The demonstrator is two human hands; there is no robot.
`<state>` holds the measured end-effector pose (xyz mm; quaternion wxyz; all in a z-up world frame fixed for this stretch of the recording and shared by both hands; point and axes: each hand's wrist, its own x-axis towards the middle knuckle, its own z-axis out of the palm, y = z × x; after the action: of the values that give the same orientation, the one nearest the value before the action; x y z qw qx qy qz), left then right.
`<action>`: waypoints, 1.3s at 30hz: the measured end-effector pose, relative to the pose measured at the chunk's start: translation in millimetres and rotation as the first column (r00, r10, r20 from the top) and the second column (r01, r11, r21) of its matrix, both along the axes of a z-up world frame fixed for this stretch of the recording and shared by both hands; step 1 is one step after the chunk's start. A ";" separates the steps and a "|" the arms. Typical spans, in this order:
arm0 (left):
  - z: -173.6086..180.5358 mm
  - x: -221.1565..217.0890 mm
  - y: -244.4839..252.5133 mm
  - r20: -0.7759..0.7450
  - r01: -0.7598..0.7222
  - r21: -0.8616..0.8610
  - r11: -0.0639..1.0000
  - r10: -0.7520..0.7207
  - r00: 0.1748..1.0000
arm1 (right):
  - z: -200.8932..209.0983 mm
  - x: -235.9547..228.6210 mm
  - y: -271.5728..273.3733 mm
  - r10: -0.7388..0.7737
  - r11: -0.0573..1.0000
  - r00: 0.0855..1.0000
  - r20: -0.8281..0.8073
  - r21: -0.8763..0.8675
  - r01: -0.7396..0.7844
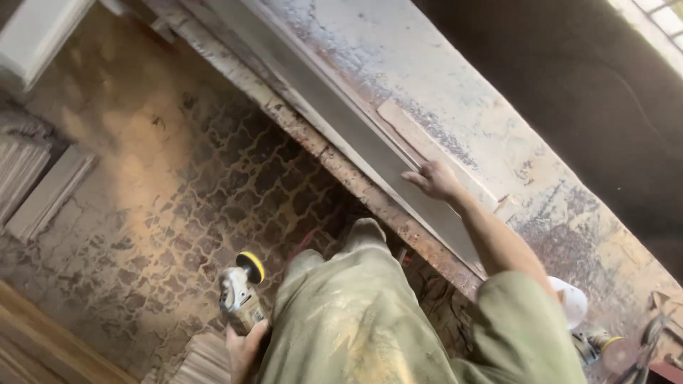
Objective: Sanding wooden planks with an angle grinder and applying glue to fill gaps.
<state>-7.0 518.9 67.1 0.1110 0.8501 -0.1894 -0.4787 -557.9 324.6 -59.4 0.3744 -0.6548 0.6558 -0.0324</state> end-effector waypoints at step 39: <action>27.5 130.8 -2.4 0.272 0.797 -0.067 0.600 -0.758 0.593 | -20.8 395.2 140.5 -0.756 0.305 -0.475 0.450 0.884 0.354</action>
<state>123.8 516.5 94.5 -0.0539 0.7135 -0.5961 -0.3642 -162.6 465.1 -80.2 0.6886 0.1326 0.4566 -0.5475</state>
